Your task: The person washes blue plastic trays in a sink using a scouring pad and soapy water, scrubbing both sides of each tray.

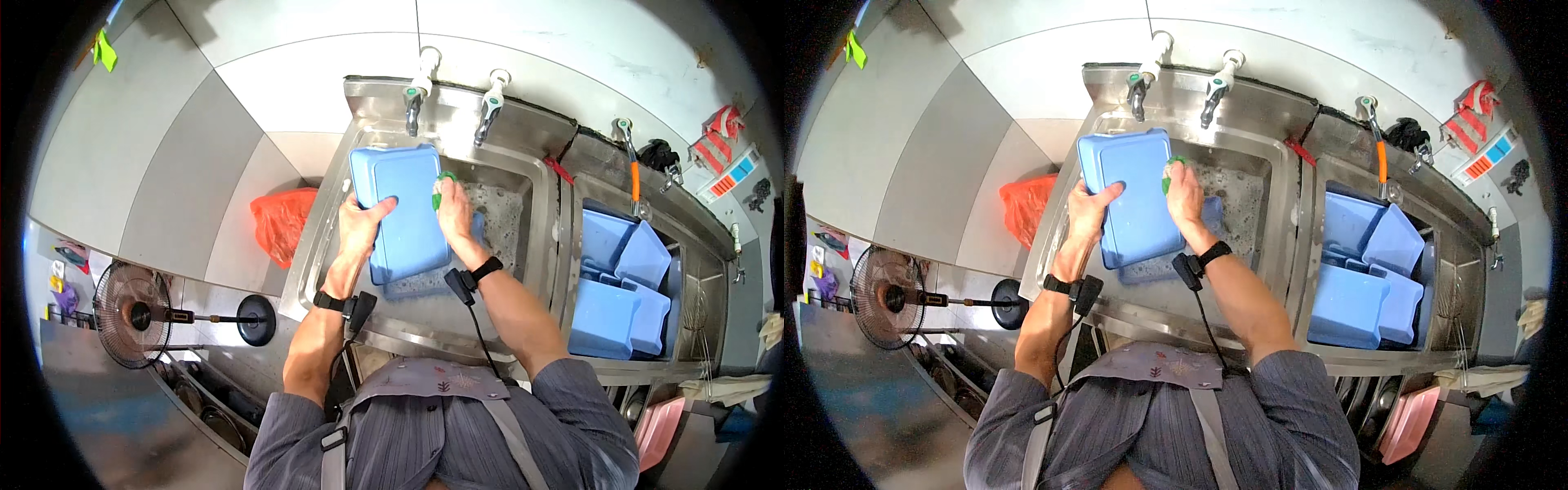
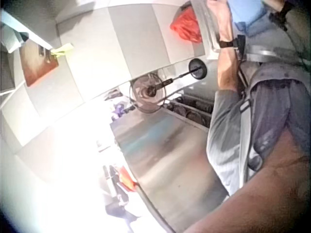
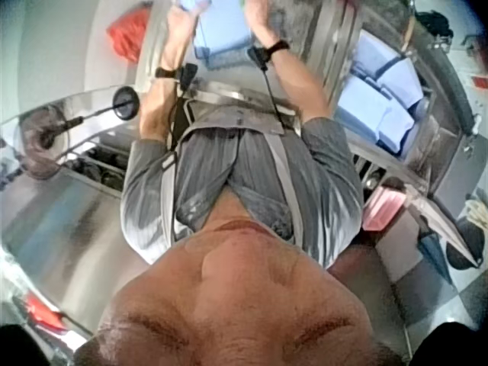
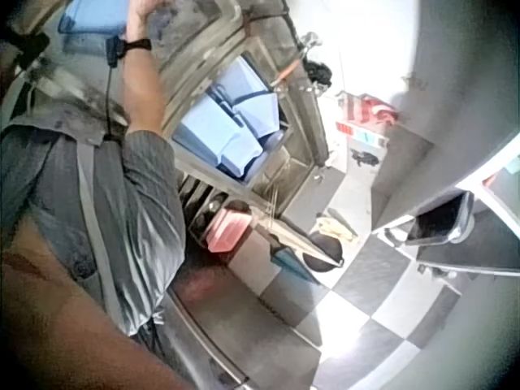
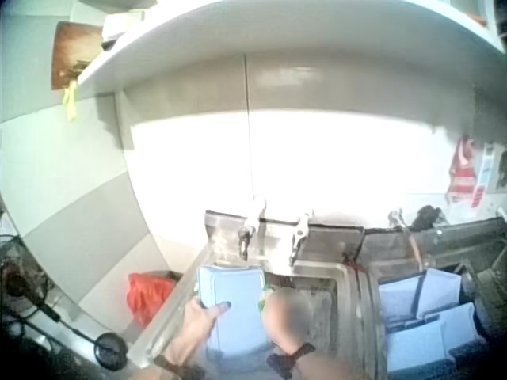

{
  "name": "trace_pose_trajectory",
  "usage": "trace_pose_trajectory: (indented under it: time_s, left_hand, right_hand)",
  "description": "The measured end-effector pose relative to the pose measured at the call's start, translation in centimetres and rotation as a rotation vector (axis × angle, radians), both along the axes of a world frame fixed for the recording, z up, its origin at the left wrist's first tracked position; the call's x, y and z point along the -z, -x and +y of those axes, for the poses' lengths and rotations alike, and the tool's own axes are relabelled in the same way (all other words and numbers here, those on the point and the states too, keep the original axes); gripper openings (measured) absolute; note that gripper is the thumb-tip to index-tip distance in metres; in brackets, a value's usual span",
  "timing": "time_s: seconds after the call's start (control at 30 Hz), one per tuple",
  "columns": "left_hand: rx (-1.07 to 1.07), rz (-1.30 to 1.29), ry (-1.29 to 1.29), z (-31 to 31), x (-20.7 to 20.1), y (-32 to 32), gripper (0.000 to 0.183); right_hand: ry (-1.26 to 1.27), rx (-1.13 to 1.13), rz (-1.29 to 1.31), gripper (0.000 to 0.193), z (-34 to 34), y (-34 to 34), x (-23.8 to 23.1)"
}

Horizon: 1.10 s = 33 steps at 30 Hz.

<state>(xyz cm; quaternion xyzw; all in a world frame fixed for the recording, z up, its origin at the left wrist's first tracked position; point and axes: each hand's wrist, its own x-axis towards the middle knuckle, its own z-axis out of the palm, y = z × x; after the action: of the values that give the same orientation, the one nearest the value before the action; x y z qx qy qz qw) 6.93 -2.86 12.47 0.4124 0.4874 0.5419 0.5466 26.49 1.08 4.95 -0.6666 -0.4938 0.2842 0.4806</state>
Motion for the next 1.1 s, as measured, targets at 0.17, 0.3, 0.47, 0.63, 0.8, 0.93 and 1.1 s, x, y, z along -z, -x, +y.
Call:
trace_pose_trajectory:
  time_s: [0.17,0.3,0.47,0.63,0.8,0.93,1.1]
  left_hand:
    - [-0.204,-0.097,-0.041,0.0,2.3,1.1,0.039]
    - [-0.223,-0.107,-0.068,0.4,1.9,0.6,0.04]
    - [-0.329,-0.233,-0.135,0.5,0.9,-1.5,0.04]
    - [-0.431,-0.127,-0.132,0.0,1.2,-2.1,0.037]
    - [-0.414,-0.093,-0.111,0.9,2.5,-2.8,0.037]
    - [-0.546,-0.001,-0.108,0.8,2.2,-1.0,0.04]
    - [-0.573,-0.203,-0.233,3.2,0.0,2.5,0.038]
  right_hand:
    - [0.094,-0.107,-0.056,0.062,-3.1,0.9,0.2]
    - [0.211,-0.078,0.052,0.061,-4.1,0.4,0.0]
    - [0.23,0.087,0.329,0.051,-3.8,1.3,1.2]
    - [0.453,-0.061,0.817,0.04,-5.5,3.7,1.5]
    - [0.558,-0.035,1.015,0.043,-8.2,5.4,2.9]
    - [0.644,-0.191,1.067,0.038,-10.7,6.9,-0.6]
    - [0.462,-0.459,0.888,0.043,-10.1,3.9,1.6]
